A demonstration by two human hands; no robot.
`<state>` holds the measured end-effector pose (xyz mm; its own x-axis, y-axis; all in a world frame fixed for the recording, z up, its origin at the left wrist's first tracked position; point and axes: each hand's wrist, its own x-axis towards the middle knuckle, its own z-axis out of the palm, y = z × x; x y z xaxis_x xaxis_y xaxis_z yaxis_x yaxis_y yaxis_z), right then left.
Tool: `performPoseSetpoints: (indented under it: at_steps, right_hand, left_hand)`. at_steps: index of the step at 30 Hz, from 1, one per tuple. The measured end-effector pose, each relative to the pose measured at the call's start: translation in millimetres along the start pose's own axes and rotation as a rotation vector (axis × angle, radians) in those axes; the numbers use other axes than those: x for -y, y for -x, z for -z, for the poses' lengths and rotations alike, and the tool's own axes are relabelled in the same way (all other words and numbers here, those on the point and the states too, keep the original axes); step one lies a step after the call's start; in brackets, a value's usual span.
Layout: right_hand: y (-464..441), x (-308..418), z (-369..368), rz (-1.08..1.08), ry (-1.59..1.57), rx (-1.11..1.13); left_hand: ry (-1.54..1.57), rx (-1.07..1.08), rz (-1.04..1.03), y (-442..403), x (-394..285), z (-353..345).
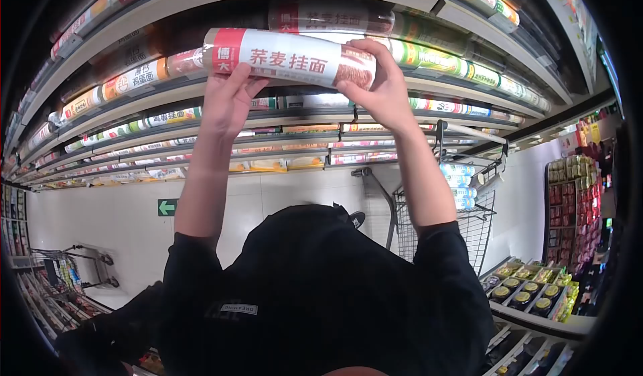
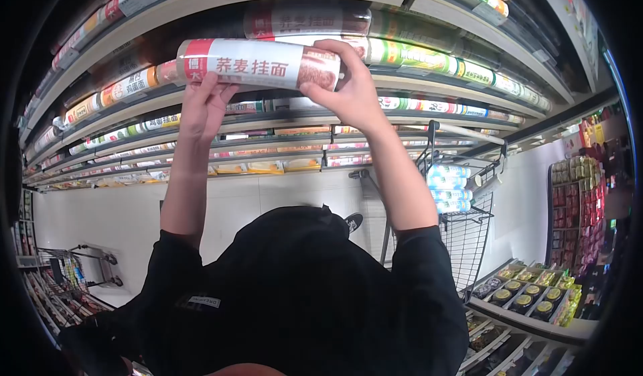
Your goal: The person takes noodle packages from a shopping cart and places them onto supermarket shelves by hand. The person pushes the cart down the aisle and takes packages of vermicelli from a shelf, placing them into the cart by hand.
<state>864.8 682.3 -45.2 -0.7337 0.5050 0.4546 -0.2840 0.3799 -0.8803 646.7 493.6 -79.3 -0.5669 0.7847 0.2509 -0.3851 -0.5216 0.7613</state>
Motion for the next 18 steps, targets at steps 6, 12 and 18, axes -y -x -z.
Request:
performPoseSetpoints:
  at_steps: [6,12,18]
  right_hand:
    - [-22,2,10,-0.035,-0.219,-0.255]
    - [-50,3,24,-0.037,-0.199,-0.337]
    - [-87,-22,36,0.041,0.088,-0.376]
  left_hand:
    - [0.114,-0.017,0.032,-25,-18,-9]
    - [-0.211,-0.088,-0.064,-54,-20,-11]
    - [-0.804,-0.263,-0.124,-88,-18,-26]
